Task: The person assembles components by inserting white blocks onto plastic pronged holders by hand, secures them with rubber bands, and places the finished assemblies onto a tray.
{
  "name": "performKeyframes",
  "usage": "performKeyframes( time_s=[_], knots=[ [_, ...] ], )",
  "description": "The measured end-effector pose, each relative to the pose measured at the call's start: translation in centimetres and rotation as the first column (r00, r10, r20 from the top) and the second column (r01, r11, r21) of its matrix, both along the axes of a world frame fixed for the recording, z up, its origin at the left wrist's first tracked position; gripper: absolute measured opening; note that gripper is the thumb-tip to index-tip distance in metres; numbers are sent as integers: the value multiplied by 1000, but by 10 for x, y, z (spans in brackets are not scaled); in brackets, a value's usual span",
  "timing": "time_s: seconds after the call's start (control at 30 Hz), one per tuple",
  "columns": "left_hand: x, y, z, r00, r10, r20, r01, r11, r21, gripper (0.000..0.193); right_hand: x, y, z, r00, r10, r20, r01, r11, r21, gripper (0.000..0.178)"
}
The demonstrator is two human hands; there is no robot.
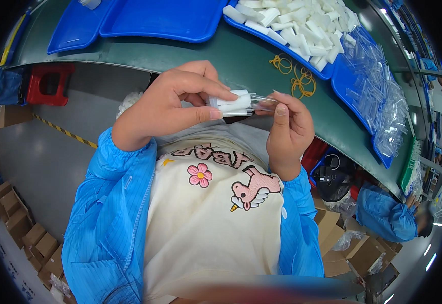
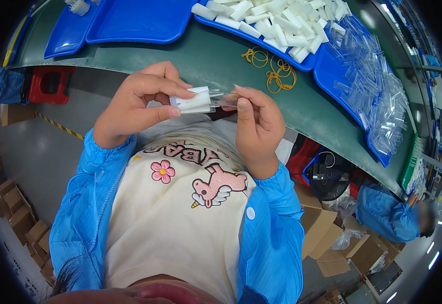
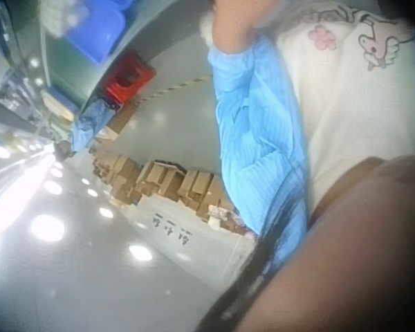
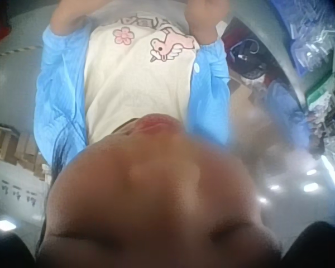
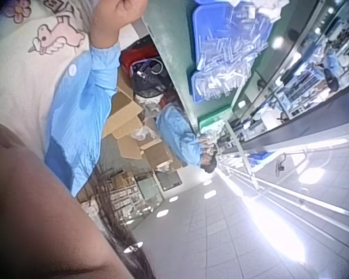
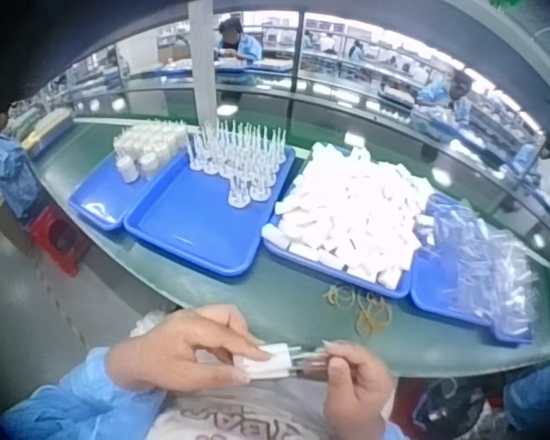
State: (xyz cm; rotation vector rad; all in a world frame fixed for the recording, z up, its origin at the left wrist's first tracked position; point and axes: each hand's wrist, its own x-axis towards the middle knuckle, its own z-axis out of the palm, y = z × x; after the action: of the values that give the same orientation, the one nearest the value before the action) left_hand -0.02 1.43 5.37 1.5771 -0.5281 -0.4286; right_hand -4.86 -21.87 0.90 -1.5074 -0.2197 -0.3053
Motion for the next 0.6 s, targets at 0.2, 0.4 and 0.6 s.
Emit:
performKeyframes(
  time_s=[0.2, 0.4, 0.6],
  knots=[
    [6, 8, 4, 996, -80, 51, 77, 996, 45, 30, 3, -5, 4, 994, 81, -73, -85, 995, -58, 17],
    [1, 11, -5, 998, -14, -64, 9, 997, -76, 33, 6, -15, 9, 966, 231, -119, -242, 966, -87, 17],
    [-3, 1, -16, 994, 8, -109, -33, 973, -230, 31, 6, -12, 6, 982, 186, -34, -189, 975, -116, 17]
  ],
)
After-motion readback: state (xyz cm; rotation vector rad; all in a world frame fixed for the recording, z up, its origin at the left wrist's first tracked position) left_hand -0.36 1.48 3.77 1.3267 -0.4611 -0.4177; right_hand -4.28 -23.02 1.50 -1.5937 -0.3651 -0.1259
